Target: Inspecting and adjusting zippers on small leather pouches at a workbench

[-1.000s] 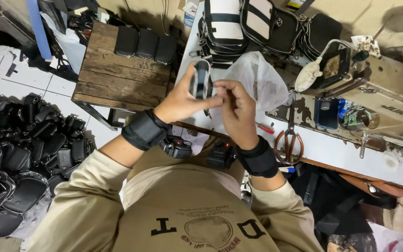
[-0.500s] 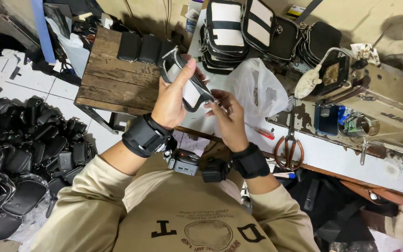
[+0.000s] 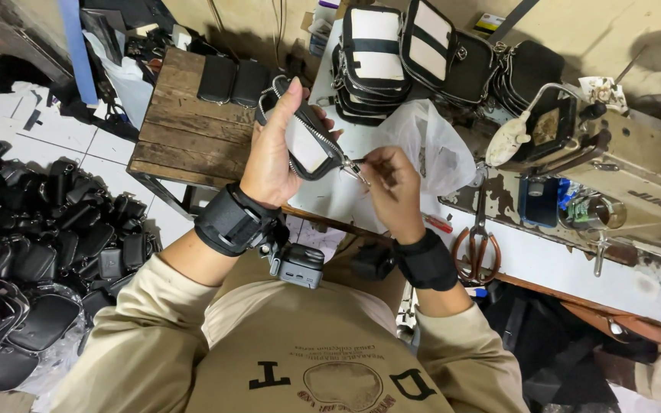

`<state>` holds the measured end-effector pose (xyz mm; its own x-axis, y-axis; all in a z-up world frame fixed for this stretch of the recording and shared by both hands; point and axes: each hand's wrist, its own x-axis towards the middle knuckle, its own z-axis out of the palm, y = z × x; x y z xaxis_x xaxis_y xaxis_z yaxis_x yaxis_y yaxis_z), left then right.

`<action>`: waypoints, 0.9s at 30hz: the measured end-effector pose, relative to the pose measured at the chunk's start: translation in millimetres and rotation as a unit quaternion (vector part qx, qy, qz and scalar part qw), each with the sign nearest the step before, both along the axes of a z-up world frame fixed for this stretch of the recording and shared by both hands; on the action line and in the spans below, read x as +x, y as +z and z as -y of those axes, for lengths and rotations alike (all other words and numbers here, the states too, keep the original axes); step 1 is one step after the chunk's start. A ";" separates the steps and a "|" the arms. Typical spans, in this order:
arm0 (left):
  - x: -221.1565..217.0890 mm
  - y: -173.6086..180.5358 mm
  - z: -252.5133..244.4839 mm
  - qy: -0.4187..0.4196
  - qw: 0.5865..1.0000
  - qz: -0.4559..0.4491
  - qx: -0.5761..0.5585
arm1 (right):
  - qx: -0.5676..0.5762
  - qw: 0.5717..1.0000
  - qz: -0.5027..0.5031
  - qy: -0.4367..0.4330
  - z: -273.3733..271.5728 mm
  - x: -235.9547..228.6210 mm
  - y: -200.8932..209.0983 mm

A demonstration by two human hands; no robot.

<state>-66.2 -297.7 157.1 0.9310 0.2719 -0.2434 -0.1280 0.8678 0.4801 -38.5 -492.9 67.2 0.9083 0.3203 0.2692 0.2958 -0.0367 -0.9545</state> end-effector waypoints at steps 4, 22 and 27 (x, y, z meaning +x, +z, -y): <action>8.5 -16.1 3.2 0.004 1.000 -0.010 0.016 | 0.089 0.991 -0.078 0.057 -15.0 -16.6 17.4; 6.4 7.7 -3.8 -0.024 0.998 -0.037 0.034 | 0.118 0.974 -0.180 0.072 -0.6 17.0 4.7; 3.1 43.2 -10.4 -0.108 0.950 -0.191 0.220 | 0.047 0.965 -0.168 0.194 4.2 12.9 49.5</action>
